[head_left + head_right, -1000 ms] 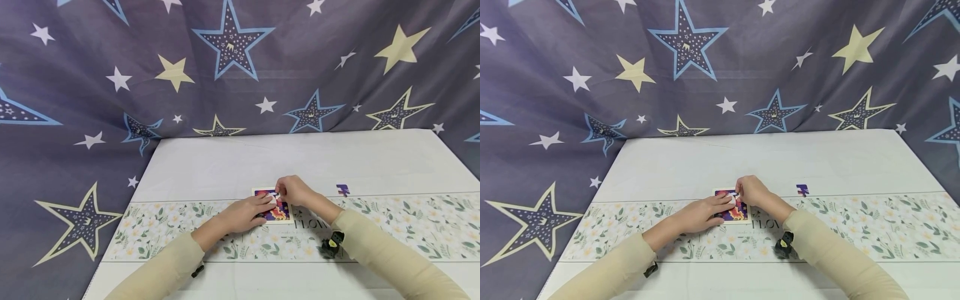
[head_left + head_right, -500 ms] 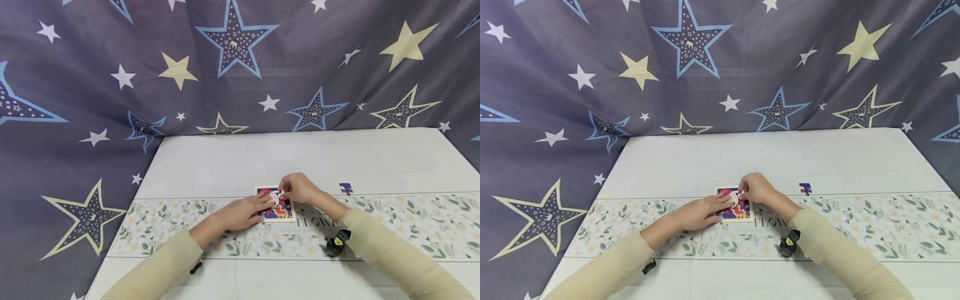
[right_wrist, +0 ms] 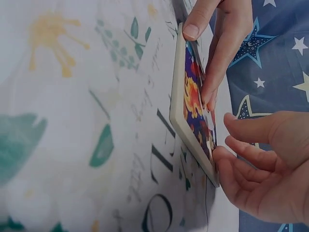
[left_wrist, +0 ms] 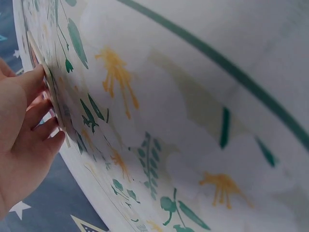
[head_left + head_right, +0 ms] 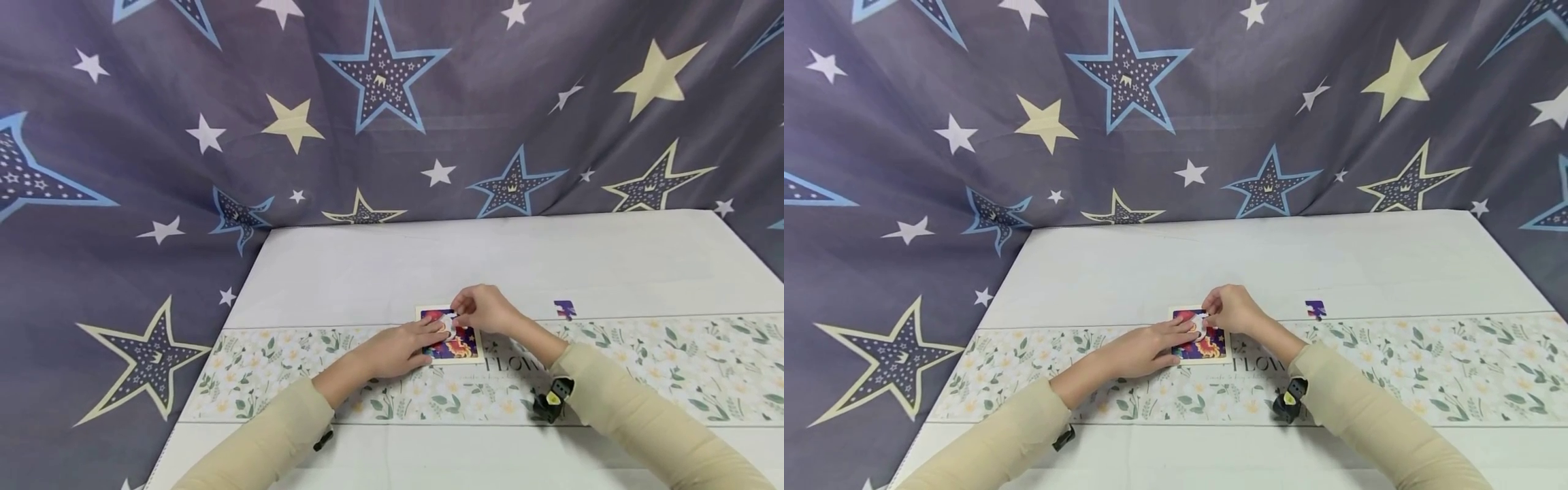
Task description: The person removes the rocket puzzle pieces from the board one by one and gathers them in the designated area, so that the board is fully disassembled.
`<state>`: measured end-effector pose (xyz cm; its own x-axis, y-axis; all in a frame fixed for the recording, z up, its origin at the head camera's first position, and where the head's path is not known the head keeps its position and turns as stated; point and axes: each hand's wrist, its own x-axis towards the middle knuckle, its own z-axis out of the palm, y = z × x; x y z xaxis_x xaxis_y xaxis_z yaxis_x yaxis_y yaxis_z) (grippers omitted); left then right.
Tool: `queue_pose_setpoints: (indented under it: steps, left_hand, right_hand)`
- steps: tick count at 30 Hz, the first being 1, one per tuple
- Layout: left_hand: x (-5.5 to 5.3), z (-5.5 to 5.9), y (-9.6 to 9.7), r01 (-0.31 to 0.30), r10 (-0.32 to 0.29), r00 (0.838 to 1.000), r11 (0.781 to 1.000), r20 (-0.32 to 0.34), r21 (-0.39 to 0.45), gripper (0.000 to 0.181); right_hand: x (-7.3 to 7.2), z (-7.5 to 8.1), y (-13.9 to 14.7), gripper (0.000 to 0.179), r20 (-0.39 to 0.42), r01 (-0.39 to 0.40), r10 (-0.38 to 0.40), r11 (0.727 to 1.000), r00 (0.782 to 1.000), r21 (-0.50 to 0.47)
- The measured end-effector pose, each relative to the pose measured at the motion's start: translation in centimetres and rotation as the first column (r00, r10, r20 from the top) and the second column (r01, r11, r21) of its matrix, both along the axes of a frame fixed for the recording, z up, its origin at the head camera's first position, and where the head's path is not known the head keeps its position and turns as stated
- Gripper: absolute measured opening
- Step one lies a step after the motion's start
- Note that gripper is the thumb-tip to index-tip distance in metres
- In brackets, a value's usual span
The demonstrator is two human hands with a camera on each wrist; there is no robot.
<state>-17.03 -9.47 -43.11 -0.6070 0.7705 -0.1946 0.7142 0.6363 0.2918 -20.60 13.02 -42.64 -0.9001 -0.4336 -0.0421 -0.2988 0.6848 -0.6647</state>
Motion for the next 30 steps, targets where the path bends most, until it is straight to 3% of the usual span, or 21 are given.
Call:
queue_pose_setpoints:
  steps: [7, 30]
  left_hand:
    - [0.15, -0.19, 0.04, -0.013, 0.013, 1.0, 1.0, 0.004, -0.004, 0.052]
    - [0.28, -0.11, -0.06, -0.017, 0.017, 1.0, 0.999, -0.025, -0.03, 0.053]
  right_hand:
    - [-0.04, -0.34, -0.01, 0.025, 0.043, 0.032, -0.032, 0.999, 0.999, -0.007]
    - [-0.45, -0.9, -0.29, 0.022, 0.053, 0.078, -0.076, 0.996, 0.996, -0.049]
